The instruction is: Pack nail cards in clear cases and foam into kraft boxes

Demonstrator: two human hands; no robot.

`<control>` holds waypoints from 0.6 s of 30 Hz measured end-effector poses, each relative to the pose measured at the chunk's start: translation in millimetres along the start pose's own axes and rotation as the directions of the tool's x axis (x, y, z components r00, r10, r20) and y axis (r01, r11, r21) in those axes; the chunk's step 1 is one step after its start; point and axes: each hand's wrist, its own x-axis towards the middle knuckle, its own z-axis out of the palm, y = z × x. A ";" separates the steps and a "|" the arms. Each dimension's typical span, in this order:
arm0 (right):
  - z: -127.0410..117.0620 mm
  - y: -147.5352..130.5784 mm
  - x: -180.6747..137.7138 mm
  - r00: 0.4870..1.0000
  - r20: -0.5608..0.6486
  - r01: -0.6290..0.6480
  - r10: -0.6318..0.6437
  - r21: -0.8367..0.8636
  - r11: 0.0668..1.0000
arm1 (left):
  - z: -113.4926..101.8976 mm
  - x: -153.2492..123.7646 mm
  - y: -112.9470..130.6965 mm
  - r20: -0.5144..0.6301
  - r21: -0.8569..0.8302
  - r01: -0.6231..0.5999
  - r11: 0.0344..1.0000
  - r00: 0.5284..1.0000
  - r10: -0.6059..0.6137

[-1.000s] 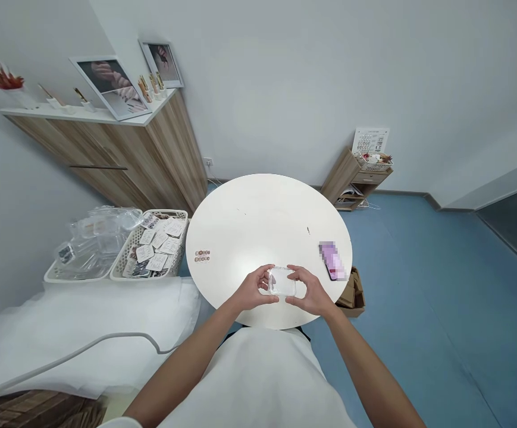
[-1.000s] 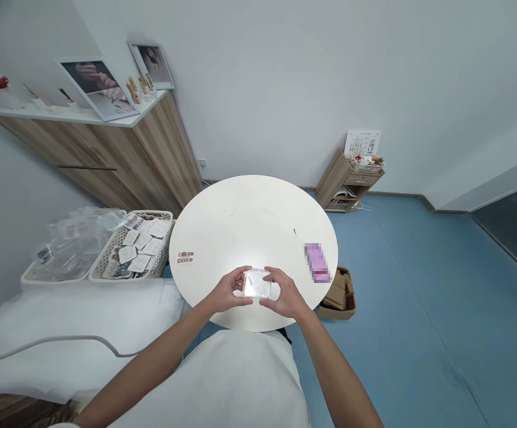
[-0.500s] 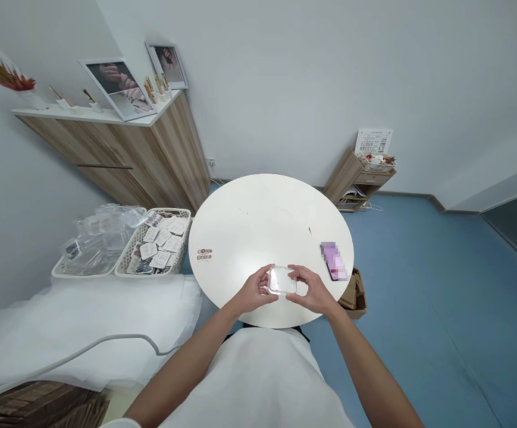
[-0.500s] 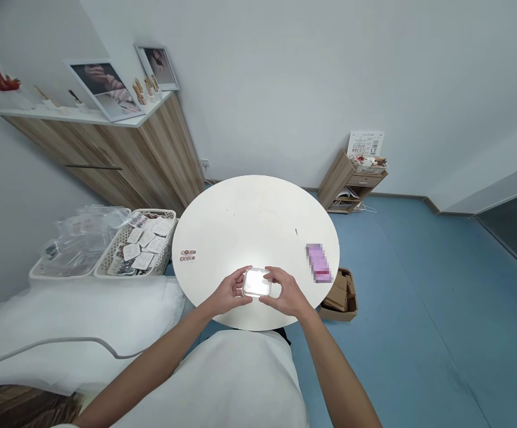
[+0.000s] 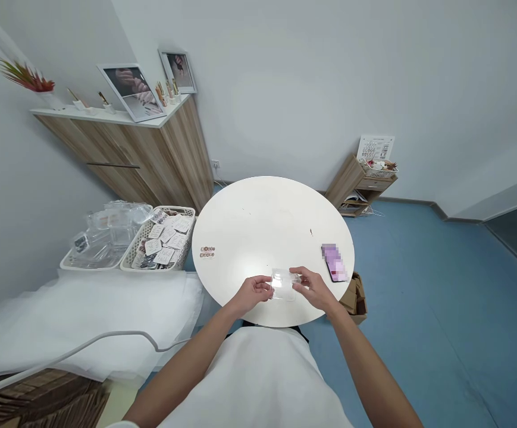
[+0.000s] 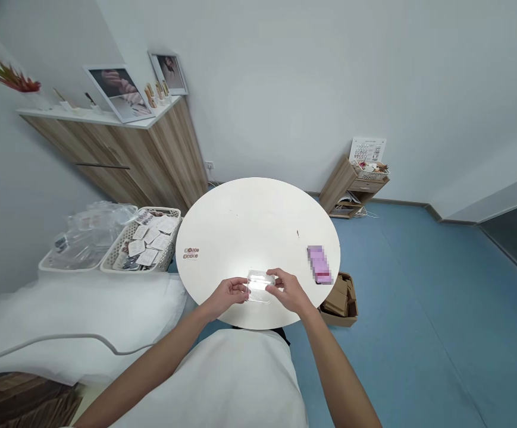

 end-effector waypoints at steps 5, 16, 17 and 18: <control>5.1 9.5 17.3 0.986 -0.096 -0.121 0.137 0.162 0.979 | 1.7 -1.7 -3.4 0.032 0.023 -0.004 1.000 0.999 0.004; 16.7 18.1 18.7 0.920 -0.022 -0.336 0.392 0.473 0.815 | 7.4 -1.4 -7.5 0.027 0.049 -0.033 0.998 0.999 0.031; 17.3 18.4 18.2 0.918 -0.019 -0.339 0.397 0.482 0.808 | 7.6 -1.1 -8.1 0.025 0.049 -0.031 0.998 0.999 0.029; 17.8 18.8 17.6 0.915 -0.019 -0.343 0.402 0.488 0.802 | 7.8 -0.6 -8.7 0.022 0.048 -0.028 0.998 0.999 0.027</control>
